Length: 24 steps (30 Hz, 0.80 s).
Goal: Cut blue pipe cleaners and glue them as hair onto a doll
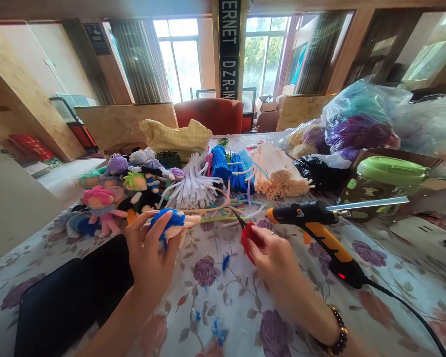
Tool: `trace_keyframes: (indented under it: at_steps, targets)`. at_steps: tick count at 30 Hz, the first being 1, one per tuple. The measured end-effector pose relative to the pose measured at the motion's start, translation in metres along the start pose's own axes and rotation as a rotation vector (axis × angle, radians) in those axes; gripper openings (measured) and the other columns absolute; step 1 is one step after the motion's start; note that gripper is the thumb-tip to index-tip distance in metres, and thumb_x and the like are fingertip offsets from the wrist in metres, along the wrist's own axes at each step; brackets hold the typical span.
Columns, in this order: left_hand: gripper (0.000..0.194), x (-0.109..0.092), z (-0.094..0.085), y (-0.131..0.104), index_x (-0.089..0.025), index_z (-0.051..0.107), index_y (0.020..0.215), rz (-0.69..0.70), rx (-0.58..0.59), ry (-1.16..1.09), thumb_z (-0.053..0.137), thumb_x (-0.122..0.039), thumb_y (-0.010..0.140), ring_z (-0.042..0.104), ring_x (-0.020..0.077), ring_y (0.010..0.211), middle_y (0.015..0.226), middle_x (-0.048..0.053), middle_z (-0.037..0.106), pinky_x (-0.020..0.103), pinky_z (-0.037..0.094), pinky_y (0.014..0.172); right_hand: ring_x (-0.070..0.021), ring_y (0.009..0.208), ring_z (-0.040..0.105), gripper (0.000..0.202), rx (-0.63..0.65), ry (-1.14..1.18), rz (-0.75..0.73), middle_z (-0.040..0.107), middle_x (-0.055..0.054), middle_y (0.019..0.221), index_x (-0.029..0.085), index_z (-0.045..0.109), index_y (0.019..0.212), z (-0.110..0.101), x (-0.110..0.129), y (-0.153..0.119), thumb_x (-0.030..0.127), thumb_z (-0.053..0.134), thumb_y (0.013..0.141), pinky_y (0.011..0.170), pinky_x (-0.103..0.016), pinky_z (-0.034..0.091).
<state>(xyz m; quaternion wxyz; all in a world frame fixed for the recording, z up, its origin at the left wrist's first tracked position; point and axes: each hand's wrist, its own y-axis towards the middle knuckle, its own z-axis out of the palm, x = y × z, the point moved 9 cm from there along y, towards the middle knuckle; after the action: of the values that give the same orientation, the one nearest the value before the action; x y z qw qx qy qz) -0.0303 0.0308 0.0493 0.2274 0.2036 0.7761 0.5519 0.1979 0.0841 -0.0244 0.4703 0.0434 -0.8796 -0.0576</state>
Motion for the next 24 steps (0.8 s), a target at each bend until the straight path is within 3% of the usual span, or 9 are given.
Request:
trace_keyframes:
  at_steps: [4, 10, 14, 19, 24]
  targets:
    - [0.048, 0.002, -0.008, 0.007, -0.025, 0.051, 0.122, -0.083, -0.062, -0.062, 0.07, -0.013, 0.079, 0.055, 0.0197, 0.103, 0.111, 0.008, 0.047, 0.031, 0.05, 0.083, -0.0346, 0.102, 0.06, 0.033, -0.112, -0.362, -0.104, 0.066, -0.022, 0.114, 0.009, 0.065, 0.111, -0.005, 0.002, -0.001, 0.025, 0.044, 0.092, 0.088, -0.046, 0.045]
    - [0.043, 0.011, -0.002, 0.009, -0.024, 0.049, 0.117, -0.195, -0.016, -0.151, 0.071, -0.02, 0.08, 0.054, 0.02, 0.101, 0.105, 0.006, 0.051, 0.034, 0.048, 0.088, -0.0336, 0.093, 0.058, 0.024, -0.091, -0.51, -0.172, 0.067, -0.018, 0.098, 0.011, 0.068, 0.1, 0.0, 0.005, -0.004, 0.021, 0.049, 0.09, 0.081, -0.046, 0.048]
    - [0.037, 0.023, 0.011, 0.002, -0.024, 0.05, 0.114, -0.327, 0.081, -0.205, 0.068, -0.025, 0.082, 0.056, 0.02, 0.099, 0.104, 0.006, 0.054, 0.035, 0.049, 0.086, -0.0297, 0.087, 0.059, 0.023, -0.104, -0.451, -0.194, 0.068, -0.014, 0.093, 0.017, 0.068, 0.088, -0.004, 0.012, -0.006, 0.023, 0.046, 0.093, 0.077, -0.042, 0.047]
    - [0.031, 0.036, 0.032, -0.012, -0.023, 0.053, 0.11, -0.527, 0.259, -0.229, 0.065, -0.034, 0.084, 0.06, 0.0159, 0.079, 0.1, 0.005, 0.056, 0.028, 0.05, 0.065, -0.0253, 0.077, 0.061, 0.027, -0.038, -0.168, -0.101, 0.07, -0.01, 0.087, 0.02, 0.068, 0.081, -0.003, 0.009, -0.006, 0.033, 0.048, 0.094, 0.071, -0.038, 0.044]
    - [0.032, 0.047, 0.041, -0.025, -0.023, 0.053, 0.11, -0.694, 0.331, -0.202, 0.062, -0.039, 0.085, 0.057, 0.0126, 0.064, 0.101, 0.005, 0.058, 0.029, 0.05, 0.06, -0.0202, 0.059, 0.056, 0.034, 0.017, 0.022, -0.005, 0.067, -0.004, 0.068, 0.02, 0.074, 0.078, -0.002, 0.002, -0.005, 0.051, 0.062, 0.084, 0.053, -0.031, 0.037]
